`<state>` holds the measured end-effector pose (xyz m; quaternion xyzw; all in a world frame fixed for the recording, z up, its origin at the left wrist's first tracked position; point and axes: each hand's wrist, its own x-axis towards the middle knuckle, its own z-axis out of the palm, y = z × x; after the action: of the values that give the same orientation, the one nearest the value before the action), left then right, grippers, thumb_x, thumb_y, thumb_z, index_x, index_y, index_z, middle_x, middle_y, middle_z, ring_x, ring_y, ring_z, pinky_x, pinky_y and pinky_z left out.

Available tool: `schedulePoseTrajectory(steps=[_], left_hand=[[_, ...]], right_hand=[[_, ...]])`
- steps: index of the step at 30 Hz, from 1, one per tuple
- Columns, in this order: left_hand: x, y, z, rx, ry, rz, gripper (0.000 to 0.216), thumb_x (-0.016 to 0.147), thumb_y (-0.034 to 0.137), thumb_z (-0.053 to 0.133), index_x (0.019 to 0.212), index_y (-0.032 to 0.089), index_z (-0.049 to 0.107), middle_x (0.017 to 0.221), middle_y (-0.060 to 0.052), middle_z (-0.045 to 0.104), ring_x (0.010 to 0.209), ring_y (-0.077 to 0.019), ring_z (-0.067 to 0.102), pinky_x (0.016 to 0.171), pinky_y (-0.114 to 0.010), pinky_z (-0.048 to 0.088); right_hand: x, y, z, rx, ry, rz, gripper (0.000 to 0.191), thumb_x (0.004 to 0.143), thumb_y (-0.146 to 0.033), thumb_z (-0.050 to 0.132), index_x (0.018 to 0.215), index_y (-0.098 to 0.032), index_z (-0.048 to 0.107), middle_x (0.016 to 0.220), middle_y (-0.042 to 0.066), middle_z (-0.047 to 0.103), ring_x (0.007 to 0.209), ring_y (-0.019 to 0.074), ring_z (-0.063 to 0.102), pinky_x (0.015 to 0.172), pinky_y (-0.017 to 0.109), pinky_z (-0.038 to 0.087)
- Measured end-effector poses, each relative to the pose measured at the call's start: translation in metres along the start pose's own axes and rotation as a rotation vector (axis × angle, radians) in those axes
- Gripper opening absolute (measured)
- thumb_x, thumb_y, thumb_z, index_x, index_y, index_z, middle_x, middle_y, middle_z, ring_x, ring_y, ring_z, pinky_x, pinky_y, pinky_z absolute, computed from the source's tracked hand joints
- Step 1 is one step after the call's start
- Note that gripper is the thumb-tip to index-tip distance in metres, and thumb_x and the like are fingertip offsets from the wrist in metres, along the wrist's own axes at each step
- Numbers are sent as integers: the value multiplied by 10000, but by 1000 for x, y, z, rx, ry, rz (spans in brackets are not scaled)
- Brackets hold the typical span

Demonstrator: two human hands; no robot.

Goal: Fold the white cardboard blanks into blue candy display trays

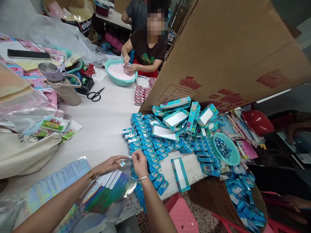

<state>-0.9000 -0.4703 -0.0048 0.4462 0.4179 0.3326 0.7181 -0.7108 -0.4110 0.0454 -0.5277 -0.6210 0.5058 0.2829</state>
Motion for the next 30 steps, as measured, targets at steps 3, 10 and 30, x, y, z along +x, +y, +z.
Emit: schedulePoseTrajectory(steps=[3,10,30], left_hand=[[20,6,0,-50,82,21,580,753,616,544,1075,137,604,744,-14,566,650,-128,468,623,-238,375],[62,12,-18,71,206,-14,466,762,600,528,682,142,570,589,22,460,558,-106,369,536,-221,281],[111,-46,-36,26,321,-155,523,638,660,599,537,157,495,503,50,400,504,-89,329,502,-227,249]], right_hand=[[23,11,4,72,-8,25,170,814,-351,520,753,-193,540,631,-16,555,599,135,533,572,247,442],[53,24,8,-207,160,6,208,851,-387,489,779,-203,553,665,-1,564,622,152,512,605,273,417],[81,48,24,-561,432,33,122,758,-193,562,870,-238,582,1034,84,529,996,290,441,823,426,343]])
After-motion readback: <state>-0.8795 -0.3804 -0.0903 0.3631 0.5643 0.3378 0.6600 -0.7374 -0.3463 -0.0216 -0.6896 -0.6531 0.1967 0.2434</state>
